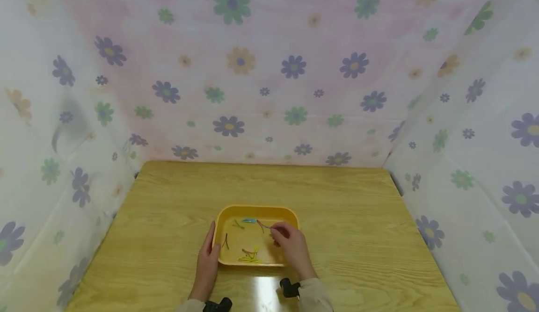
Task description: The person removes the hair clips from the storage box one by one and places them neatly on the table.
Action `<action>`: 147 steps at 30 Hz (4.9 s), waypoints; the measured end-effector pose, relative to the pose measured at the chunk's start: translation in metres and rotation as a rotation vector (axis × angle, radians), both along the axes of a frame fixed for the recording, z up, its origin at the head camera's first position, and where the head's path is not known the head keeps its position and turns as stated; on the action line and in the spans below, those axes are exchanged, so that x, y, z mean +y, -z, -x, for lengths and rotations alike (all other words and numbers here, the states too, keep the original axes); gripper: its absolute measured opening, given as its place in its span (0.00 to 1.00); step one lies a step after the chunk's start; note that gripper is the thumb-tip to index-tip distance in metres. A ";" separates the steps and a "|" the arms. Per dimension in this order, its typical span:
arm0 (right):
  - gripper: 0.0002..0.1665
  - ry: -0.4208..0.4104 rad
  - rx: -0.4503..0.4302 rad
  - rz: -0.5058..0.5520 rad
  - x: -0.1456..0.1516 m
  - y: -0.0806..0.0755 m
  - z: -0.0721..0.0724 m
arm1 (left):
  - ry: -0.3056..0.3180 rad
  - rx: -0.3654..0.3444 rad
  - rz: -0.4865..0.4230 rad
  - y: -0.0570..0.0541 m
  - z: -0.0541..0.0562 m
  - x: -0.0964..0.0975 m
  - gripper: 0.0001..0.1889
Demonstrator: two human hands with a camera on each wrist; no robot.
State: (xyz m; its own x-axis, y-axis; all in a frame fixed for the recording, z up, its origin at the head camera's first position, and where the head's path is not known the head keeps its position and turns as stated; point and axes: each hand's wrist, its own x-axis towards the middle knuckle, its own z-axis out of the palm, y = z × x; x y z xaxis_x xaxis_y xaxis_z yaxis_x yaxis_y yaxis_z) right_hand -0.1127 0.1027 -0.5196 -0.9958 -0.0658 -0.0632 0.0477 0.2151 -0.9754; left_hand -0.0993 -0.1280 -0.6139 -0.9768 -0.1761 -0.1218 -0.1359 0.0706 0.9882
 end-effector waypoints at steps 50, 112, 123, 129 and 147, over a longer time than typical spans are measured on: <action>0.20 0.524 -0.159 0.562 0.069 0.066 0.010 | -0.038 -0.100 -0.030 0.000 -0.003 0.002 0.29; 0.21 0.538 -0.334 0.469 0.102 0.084 0.020 | -0.058 -0.066 -0.104 -0.001 -0.004 0.001 0.26; 0.20 0.525 -0.318 0.445 0.101 0.083 0.018 | -0.053 -0.056 -0.111 -0.002 -0.005 0.000 0.24; 0.21 0.551 -0.310 0.497 0.100 0.082 0.016 | -0.065 -0.053 -0.096 0.000 -0.005 -0.001 0.24; 0.22 0.423 -0.300 0.411 0.088 0.071 0.011 | -0.061 -0.059 -0.072 -0.004 -0.004 0.000 0.24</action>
